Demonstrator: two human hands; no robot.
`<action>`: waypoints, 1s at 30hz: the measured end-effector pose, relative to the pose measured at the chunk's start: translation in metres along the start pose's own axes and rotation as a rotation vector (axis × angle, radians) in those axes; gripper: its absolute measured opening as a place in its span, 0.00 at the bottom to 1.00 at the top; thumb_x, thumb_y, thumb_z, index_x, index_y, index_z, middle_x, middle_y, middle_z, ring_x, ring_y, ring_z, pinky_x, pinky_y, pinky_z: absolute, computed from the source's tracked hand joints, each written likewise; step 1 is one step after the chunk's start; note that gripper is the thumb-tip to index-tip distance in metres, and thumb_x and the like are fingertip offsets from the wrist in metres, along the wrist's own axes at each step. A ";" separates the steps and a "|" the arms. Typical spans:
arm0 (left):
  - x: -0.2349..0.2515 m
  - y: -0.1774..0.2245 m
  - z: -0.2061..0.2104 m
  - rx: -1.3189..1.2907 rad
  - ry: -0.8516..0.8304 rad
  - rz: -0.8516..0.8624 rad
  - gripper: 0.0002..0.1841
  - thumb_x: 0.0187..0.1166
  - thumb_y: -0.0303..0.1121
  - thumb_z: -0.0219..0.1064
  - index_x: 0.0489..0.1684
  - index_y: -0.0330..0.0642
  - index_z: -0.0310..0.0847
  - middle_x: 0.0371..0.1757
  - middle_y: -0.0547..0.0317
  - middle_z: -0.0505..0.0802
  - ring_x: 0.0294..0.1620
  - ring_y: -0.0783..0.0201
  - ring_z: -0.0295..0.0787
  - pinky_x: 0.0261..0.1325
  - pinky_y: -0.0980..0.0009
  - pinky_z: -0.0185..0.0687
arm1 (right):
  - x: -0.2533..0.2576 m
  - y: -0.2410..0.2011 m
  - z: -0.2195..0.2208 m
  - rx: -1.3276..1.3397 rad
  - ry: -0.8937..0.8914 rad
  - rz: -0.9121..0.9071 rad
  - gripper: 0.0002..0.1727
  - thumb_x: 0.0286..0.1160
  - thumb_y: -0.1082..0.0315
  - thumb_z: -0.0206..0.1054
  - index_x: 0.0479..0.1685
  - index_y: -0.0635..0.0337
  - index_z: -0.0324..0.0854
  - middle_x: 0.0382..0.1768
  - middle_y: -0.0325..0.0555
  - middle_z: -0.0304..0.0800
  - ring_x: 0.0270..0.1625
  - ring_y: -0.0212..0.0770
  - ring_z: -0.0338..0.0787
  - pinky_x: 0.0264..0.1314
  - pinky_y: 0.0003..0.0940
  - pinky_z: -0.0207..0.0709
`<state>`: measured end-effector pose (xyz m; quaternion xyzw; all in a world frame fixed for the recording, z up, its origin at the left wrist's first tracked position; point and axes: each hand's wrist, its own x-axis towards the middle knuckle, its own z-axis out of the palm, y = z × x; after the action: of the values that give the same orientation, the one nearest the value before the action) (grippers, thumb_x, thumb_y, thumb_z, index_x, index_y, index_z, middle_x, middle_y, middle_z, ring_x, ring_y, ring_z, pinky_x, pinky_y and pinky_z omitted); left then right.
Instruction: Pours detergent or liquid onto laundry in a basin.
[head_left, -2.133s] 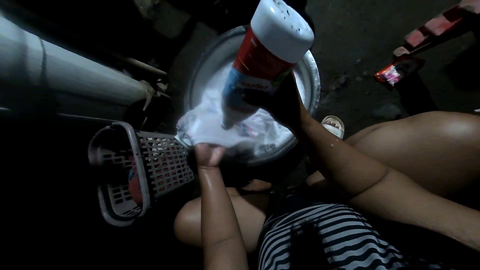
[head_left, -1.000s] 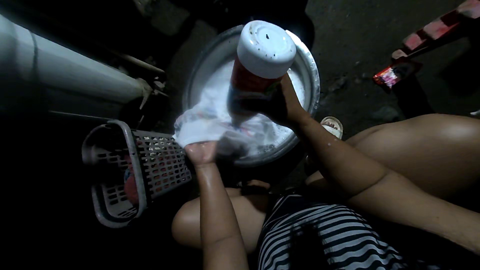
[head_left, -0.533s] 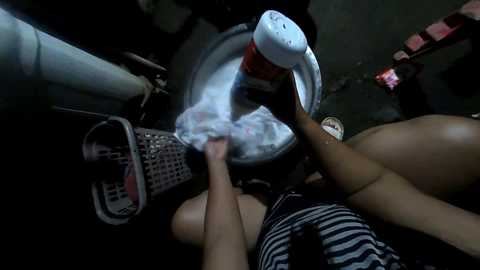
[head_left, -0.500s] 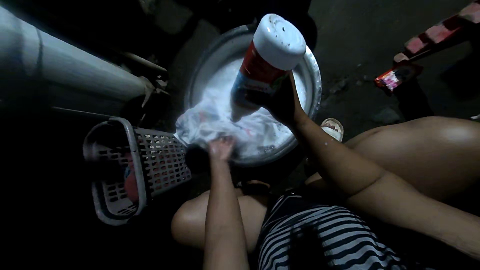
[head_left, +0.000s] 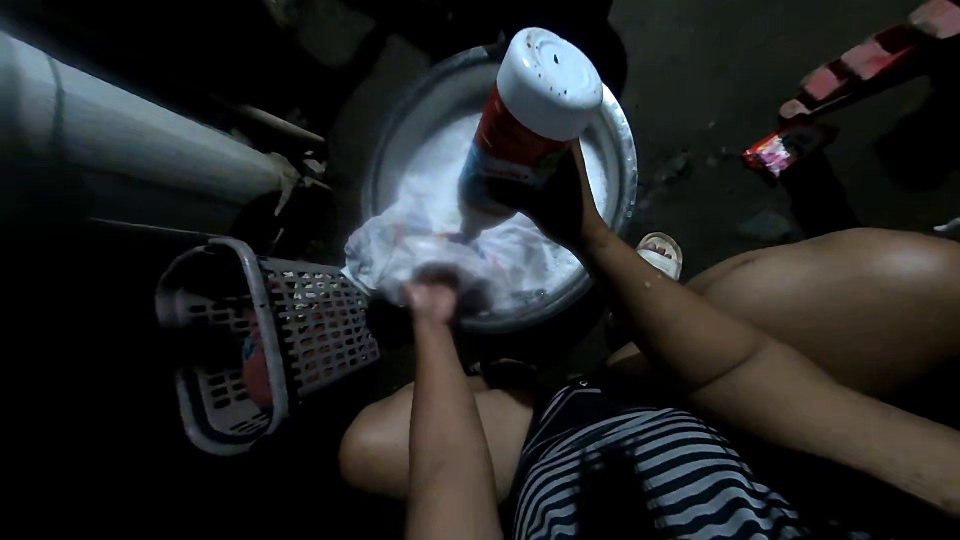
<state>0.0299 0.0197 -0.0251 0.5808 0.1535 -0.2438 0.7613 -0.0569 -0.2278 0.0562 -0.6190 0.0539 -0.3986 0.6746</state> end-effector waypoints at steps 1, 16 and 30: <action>0.006 -0.006 -0.001 0.122 -0.051 -0.060 0.50 0.74 0.76 0.11 0.57 0.51 0.74 0.44 0.59 0.89 0.45 0.61 0.87 0.47 0.58 0.86 | 0.000 0.000 0.001 -0.009 -0.012 0.005 0.46 0.56 0.69 0.85 0.74 0.79 0.62 0.63 0.56 0.84 0.67 0.32 0.86 0.73 0.27 0.81; -0.006 0.004 0.018 0.492 -0.263 -0.065 0.48 0.77 0.74 0.13 0.90 0.55 0.49 0.79 0.55 0.78 0.68 0.55 0.83 0.62 0.53 0.85 | -0.001 0.000 -0.002 -0.130 -0.067 -0.013 0.51 0.55 0.64 0.87 0.76 0.81 0.61 0.63 0.59 0.85 0.68 0.33 0.86 0.75 0.28 0.78; -0.005 0.007 0.016 0.470 -0.259 -0.058 0.50 0.74 0.77 0.12 0.92 0.59 0.44 0.82 0.53 0.75 0.69 0.54 0.82 0.61 0.53 0.85 | 0.002 0.000 -0.008 -0.127 -0.096 0.019 0.51 0.55 0.63 0.86 0.77 0.80 0.60 0.63 0.58 0.85 0.68 0.32 0.86 0.75 0.27 0.78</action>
<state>0.0286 0.0063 -0.0126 0.7008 0.0104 -0.3668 0.6117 -0.0603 -0.2354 0.0550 -0.6784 0.0523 -0.3578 0.6396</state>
